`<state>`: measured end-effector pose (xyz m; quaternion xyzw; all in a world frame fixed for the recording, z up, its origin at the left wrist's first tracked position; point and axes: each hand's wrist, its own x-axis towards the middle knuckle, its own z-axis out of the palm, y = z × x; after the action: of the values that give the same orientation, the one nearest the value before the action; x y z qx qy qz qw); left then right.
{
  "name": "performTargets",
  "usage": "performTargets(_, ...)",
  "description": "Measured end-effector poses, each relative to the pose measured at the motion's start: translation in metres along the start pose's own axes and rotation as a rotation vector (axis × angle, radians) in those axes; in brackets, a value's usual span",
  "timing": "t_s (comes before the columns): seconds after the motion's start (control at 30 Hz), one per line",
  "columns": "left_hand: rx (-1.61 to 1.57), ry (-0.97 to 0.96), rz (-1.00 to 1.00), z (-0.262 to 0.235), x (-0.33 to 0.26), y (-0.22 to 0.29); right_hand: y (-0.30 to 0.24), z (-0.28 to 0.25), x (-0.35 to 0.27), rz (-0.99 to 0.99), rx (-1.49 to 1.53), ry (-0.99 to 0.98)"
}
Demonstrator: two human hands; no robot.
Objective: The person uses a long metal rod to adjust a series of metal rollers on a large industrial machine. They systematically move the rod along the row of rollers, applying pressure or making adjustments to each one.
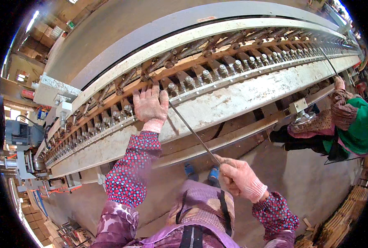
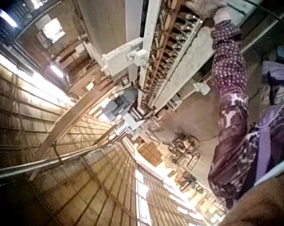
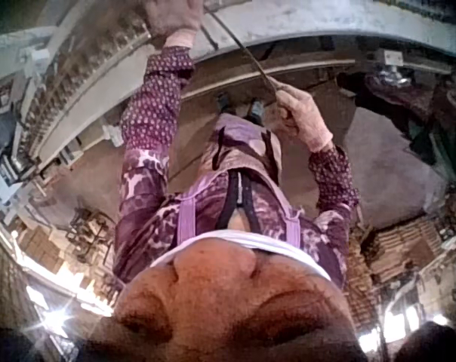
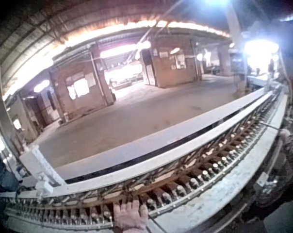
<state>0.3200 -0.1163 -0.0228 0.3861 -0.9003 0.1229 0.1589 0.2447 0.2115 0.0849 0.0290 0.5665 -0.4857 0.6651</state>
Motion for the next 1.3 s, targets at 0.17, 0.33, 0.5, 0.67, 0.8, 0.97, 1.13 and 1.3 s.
performTargets(0.17,-0.076,0.047,-0.013,0.009,-0.002,-0.002,-0.011,0.004,0.005,0.062,-0.003,0.023)
performTargets(0.33,-0.101,-0.078,-0.041,0.006,0.004,0.001,-0.017,0.017,0.029,0.064,-0.002,0.006)
performTargets(0.5,0.034,0.032,-0.024,0.011,-0.003,0.0,-0.009,0.012,0.004,0.047,-0.067,0.044)
performTargets(0.67,-0.015,0.036,-0.03,0.008,0.001,-0.002,-0.015,-0.001,0.002,0.06,-0.112,0.046)
performTargets(0.8,-0.021,0.026,-0.045,0.006,0.001,0.003,-0.009,0.004,0.001,0.077,-0.096,0.033)
performTargets(0.97,-0.004,0.15,-0.018,0.022,-0.002,-0.003,0.021,0.044,0.047,0.026,0.067,-0.12)
performTargets(1.13,-0.023,0.087,-0.034,0.01,0.005,-0.001,0.005,0.026,0.028,0.04,-0.005,-0.07)
performTargets(1.3,-0.038,-0.031,-0.074,0.007,0.007,0.002,-0.011,-0.008,0.012,0.093,-0.044,-0.108)
